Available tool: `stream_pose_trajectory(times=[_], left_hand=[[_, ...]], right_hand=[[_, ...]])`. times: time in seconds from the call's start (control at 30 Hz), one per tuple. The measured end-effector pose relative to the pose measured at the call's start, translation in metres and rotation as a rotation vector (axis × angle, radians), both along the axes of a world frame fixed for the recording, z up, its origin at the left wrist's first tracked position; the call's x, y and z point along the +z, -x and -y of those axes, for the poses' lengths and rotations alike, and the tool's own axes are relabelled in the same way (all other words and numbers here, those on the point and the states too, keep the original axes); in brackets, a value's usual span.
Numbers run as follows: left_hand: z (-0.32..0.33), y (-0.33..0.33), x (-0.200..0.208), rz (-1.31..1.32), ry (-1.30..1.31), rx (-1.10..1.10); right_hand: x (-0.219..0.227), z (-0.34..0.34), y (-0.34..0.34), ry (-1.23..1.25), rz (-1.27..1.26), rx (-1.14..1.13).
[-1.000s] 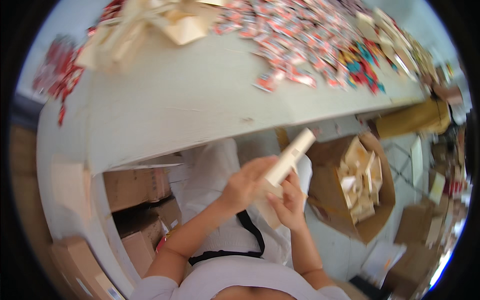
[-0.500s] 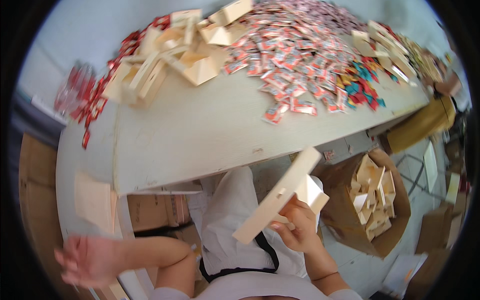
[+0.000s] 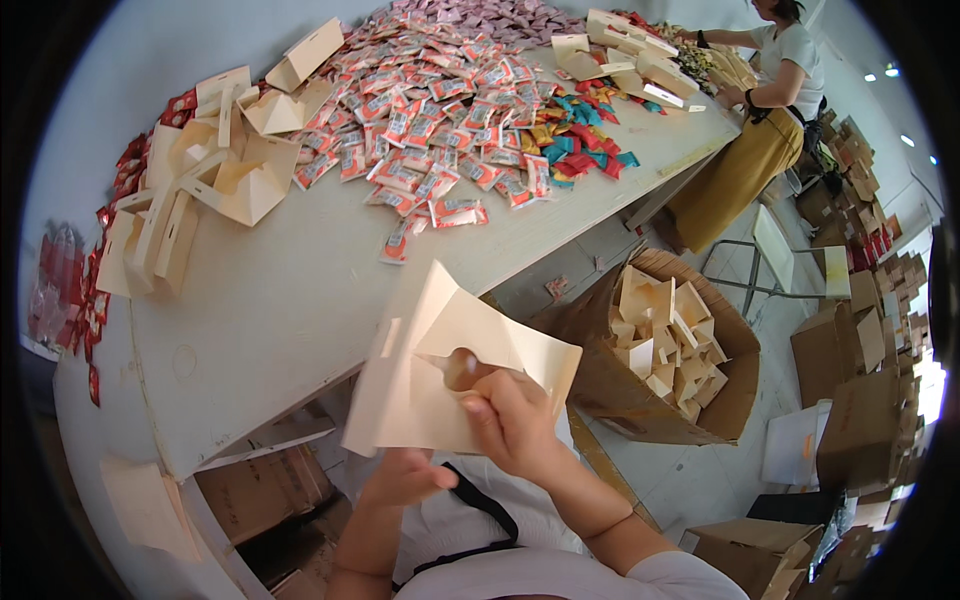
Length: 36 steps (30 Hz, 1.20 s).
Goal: The person picks up flat cardboard templates from a stack, folds the sides upward by hand, and tucks the tabs into pre-cut slots to assemble small boxes.
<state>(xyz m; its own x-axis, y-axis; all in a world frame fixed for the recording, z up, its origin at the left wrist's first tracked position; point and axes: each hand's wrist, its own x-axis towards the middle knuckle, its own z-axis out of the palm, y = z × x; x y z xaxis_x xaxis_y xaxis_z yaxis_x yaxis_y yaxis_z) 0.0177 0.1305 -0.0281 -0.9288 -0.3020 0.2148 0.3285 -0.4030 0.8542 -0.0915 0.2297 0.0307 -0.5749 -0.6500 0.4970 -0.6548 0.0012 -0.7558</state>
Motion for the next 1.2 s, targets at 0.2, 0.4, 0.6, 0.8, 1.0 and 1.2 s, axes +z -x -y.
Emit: stream_pose_trajectory(times=[0.2,0.4,0.6,0.8,1.0,1.2], left_hand=[[0.008,0.004,-0.011,0.262,0.102,-0.056],[0.016,0.002,-0.029,0.207,-0.003,-0.058],[0.027,0.000,-0.028,0.149,0.203,0.014],[0.040,-0.008,-0.031,0.216,0.362,-0.070],[0.045,-0.013,-0.038,0.111,0.404,-0.165],[0.038,-0.015,-0.052,-0.161,0.279,-0.129]], right_hand=[[-0.014,-0.001,-0.002,-0.047,0.177,0.010],[-0.022,0.006,-0.004,-0.032,0.096,0.069],[-0.034,0.001,-0.009,-0.033,0.308,0.175],[-0.036,-0.006,-0.013,-0.205,0.398,0.261],[-0.043,-0.011,-0.017,-0.133,0.364,0.296],[-0.042,-0.010,-0.021,-0.206,0.447,0.339]])
